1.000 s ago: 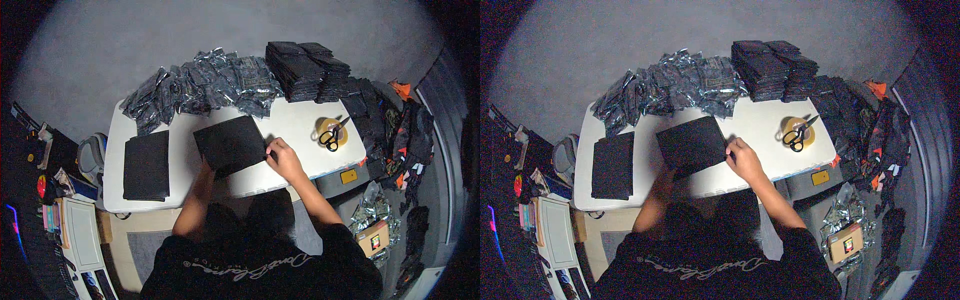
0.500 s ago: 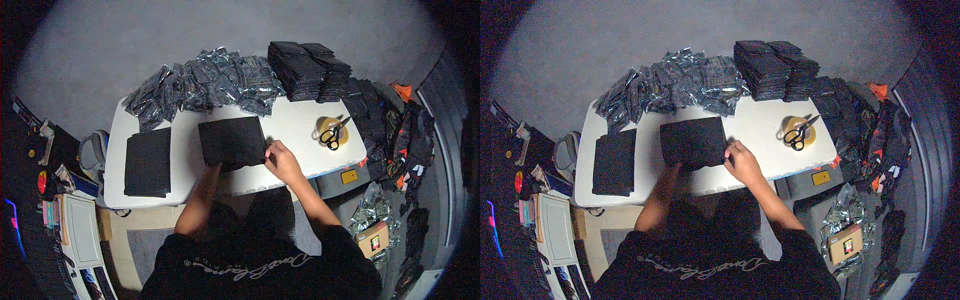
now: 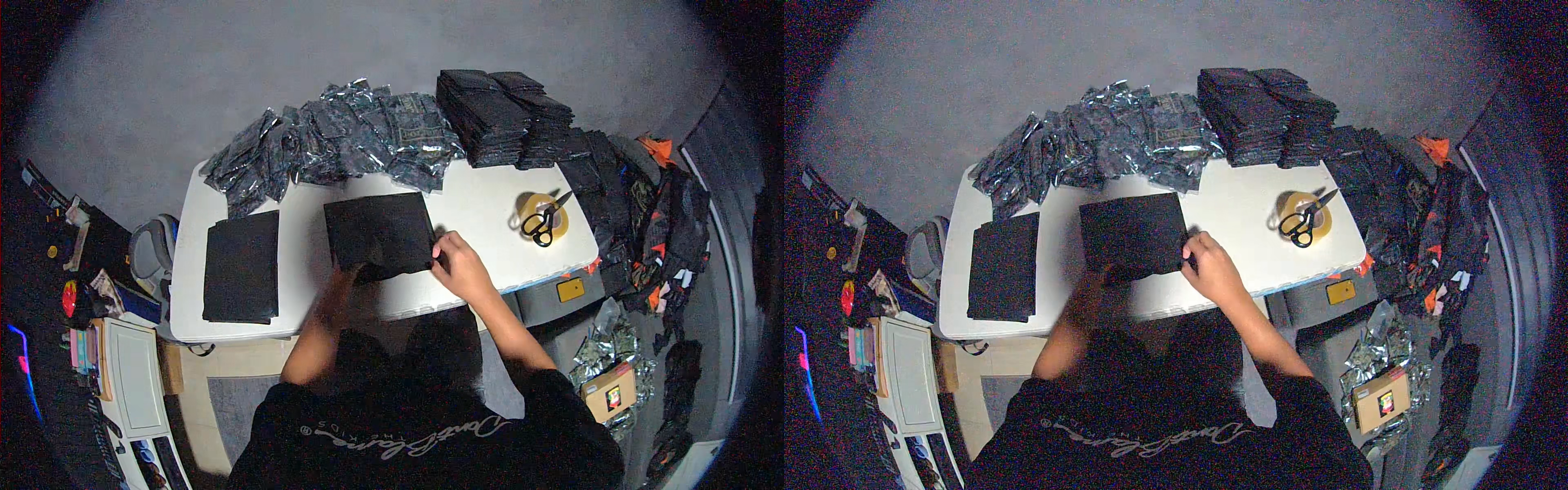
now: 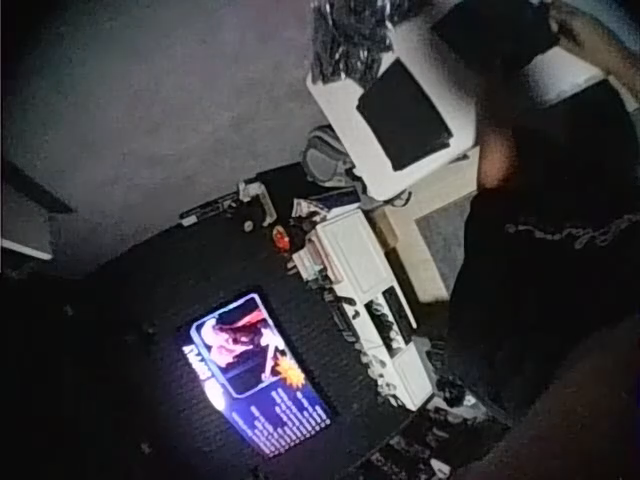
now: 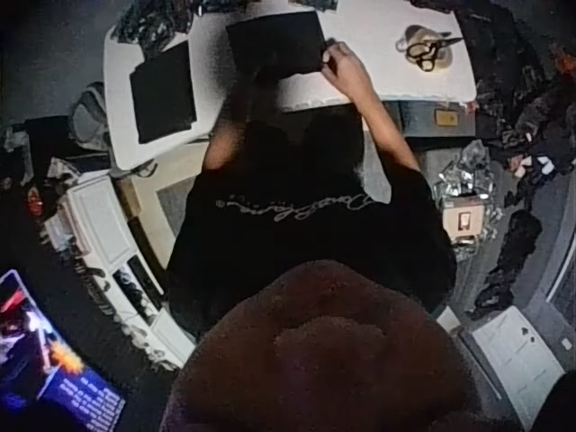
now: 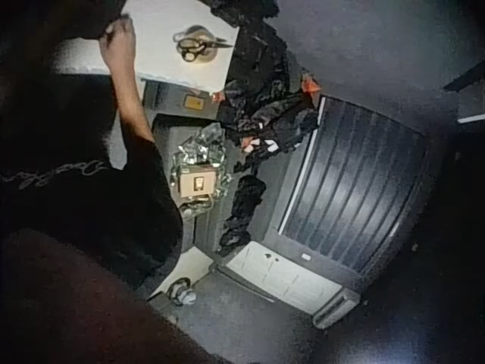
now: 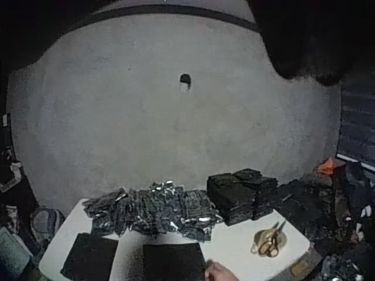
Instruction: The person is packaging small items wrapped in silver foil into black mailing envelopes and sealing them with clear tape.
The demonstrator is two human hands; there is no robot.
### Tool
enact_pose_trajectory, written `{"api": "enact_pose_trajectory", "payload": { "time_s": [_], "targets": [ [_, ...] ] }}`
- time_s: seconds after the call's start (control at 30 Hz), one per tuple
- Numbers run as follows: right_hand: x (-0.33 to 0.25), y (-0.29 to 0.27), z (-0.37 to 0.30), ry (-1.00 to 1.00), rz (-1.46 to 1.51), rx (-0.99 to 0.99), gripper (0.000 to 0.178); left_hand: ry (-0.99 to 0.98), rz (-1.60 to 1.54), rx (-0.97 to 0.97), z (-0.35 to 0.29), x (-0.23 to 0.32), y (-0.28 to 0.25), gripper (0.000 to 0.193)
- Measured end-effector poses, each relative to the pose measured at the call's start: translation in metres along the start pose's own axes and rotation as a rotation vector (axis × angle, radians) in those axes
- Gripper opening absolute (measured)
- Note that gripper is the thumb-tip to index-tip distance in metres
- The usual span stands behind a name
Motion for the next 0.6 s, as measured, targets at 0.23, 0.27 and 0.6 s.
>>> {"api": "enact_pose_trajectory", "payload": {
  "time_s": [0.23,0.27,0.6],
  "targets": [
    [-0.015,0.008,0.012,-0.064,0.042,-0.045,0.023,-0.545,1.360,1.050,-0.404,-0.156,0.178,0.058],
    [-0.011,0.008,0.011,-0.072,0.037,-0.042,0.023,-0.571,1.269,1.110,-0.412,-0.160,0.191,0.058],
    [0.001,-0.008,-0.004,-0.026,0.128,-0.111,0.033,0.041,-0.347,1.532,-0.364,-0.091,0.246,0.057]
  ]
}}
Point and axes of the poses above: each hand's wrist, its own z-axis towards the middle knuckle, its own y-axis out of the palm, x = y × z, the point moved 2 cm from there along z, towards the middle knuckle, and after that the axes turned 15 degrees about -x, right-handed, at the moved point
